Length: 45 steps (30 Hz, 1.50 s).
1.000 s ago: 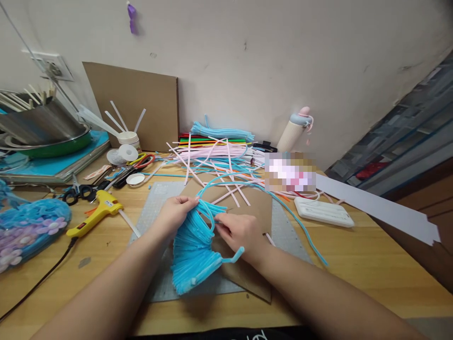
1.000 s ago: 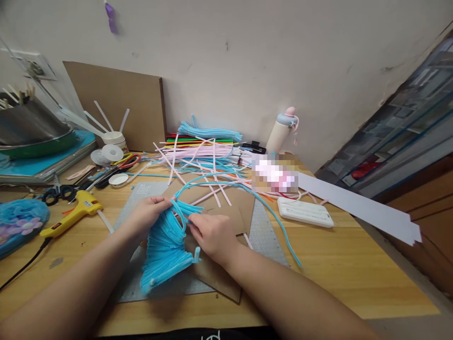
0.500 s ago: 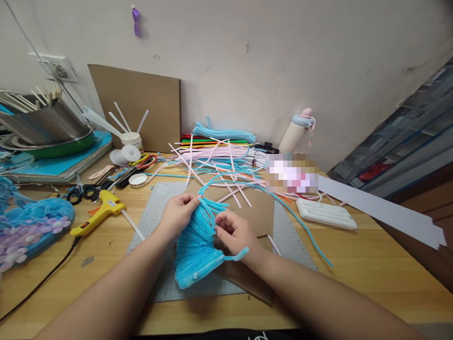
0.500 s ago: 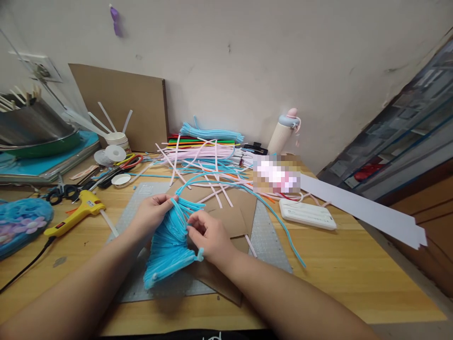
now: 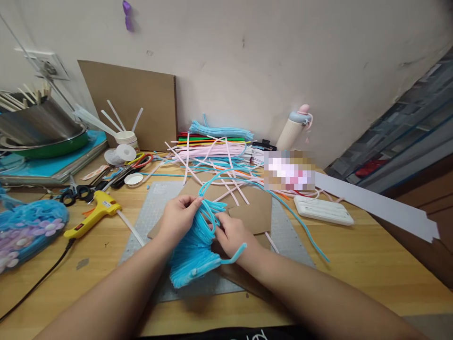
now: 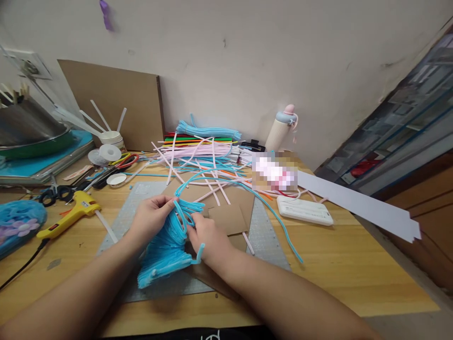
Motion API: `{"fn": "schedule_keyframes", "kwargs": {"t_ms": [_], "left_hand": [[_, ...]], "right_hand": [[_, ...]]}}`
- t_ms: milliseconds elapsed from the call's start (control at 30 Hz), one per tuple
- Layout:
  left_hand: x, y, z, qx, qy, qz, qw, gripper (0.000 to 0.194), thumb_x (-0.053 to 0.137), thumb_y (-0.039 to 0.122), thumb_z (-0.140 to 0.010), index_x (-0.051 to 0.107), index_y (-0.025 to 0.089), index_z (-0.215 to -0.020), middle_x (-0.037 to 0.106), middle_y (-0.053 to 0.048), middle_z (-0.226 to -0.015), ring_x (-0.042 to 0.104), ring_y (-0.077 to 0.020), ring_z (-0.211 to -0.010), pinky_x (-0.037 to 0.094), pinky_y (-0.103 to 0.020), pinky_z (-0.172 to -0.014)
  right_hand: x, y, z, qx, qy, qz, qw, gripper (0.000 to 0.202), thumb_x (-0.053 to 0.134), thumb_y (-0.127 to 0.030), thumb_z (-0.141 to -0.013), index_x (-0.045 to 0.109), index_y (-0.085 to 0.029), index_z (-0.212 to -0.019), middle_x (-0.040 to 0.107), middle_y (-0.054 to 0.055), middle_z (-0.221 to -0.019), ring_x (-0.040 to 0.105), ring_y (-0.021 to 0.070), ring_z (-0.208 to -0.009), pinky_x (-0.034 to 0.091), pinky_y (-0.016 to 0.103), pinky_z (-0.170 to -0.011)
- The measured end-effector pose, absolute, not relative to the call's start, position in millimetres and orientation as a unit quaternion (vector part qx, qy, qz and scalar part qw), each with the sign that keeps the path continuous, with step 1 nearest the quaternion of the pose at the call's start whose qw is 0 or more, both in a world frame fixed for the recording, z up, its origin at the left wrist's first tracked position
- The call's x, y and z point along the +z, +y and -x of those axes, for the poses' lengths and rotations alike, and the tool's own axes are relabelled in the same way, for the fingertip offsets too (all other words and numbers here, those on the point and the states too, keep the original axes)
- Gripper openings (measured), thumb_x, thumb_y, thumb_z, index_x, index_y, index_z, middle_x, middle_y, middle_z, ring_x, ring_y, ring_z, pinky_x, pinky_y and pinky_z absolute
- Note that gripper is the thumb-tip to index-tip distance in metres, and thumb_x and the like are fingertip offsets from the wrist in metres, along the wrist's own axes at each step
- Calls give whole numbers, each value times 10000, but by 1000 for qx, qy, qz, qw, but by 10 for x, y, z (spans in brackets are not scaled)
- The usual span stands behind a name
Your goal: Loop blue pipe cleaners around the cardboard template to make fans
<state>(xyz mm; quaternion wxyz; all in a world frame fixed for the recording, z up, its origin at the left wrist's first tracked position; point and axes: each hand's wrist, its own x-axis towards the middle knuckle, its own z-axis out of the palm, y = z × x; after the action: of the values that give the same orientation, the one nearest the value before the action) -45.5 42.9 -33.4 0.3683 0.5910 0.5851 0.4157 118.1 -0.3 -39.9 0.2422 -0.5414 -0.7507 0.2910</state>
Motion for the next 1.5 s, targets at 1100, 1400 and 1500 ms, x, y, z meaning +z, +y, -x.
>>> {"fn": "schedule_keyframes", "kwargs": {"t_ms": [1100,1400,1500], "left_hand": [[-255,371,412,434,605,-582,327,323,551,450,-715,636,144,-658,529,26,-509,422,-90,-468,321,-192,-452],[-300,498,514,474,553,-501,468,340,625,469,-645,612,129,-659,539,32,-469,438,-81,-409,333,-191,-423],[-306,509,517,465,552,-490,488,361,641,477,-624,610,121,-673,560,15,-486,458,-90,-411,343,-199,-422]], "right_hand": [[-384,-29,-1138,243,-794,530,172,266,311,-275,-867,456,-170,-671,552,13,-634,436,105,-570,183,237,-511],[-279,-1,-1299,232,-750,569,246,323,321,-372,-884,513,-182,-709,547,1,-617,476,116,-576,230,228,-517],[-291,52,-1334,238,-735,564,290,267,383,-384,-862,572,-199,-826,576,3,-644,497,127,-587,264,228,-528]]}}
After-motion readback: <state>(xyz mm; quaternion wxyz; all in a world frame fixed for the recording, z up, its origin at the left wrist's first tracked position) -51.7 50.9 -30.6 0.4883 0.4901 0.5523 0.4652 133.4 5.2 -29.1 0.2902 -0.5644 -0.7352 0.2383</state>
